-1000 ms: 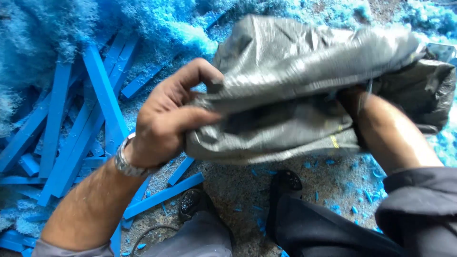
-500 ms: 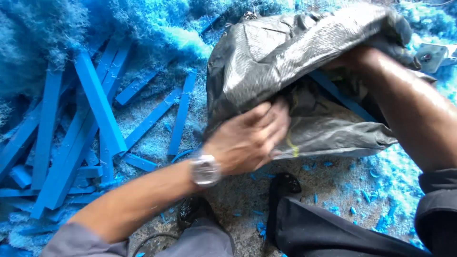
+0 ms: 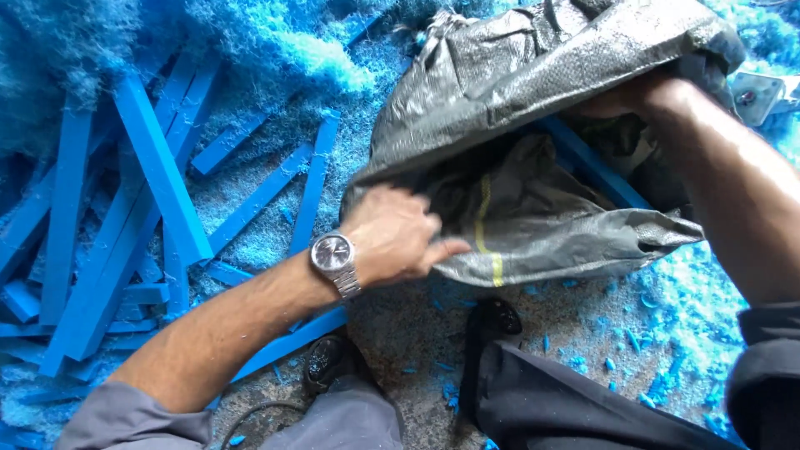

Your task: Picking up blue plastic strips and foam-like waste material from a workshop floor and placing them into a large grey woven bag.

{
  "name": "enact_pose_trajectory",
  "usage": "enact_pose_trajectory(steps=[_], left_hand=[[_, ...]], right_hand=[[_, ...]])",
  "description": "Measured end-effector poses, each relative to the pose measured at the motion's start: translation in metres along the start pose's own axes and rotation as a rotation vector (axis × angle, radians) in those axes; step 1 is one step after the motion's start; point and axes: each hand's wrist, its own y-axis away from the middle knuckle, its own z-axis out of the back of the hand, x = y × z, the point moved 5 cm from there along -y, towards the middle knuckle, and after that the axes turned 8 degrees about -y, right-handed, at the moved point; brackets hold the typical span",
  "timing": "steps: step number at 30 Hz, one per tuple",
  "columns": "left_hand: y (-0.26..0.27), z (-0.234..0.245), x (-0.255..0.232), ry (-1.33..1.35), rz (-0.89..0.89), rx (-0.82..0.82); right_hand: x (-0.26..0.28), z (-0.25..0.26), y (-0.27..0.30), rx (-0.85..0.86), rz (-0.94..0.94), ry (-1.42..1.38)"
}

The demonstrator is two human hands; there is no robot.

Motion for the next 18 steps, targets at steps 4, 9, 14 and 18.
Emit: enact_pose_trajectory(steps=[4, 9, 14, 18], left_hand=[[0.029, 0.035, 0.009, 0.038, -0.127, -0.777], [0.067, 0.000, 0.054, 0.268, 0.061, -1.136], [0.051, -0.137, 0.088, -0.006, 0.454, -0.834], [0.044, -0.229, 0.086, 0.081, 0.591, -0.392]], right_hand=[[0.201, 0.034, 0.027, 0.308, -0.059, 0.405], [0.271, 0.038, 0.019, 0.219, -0.063, -0.031], [0.271, 0.051, -0.019, -0.215, -0.141, -0.131], [0.266, 0.036, -0.025, -0.151, -0.263, 0.032]])
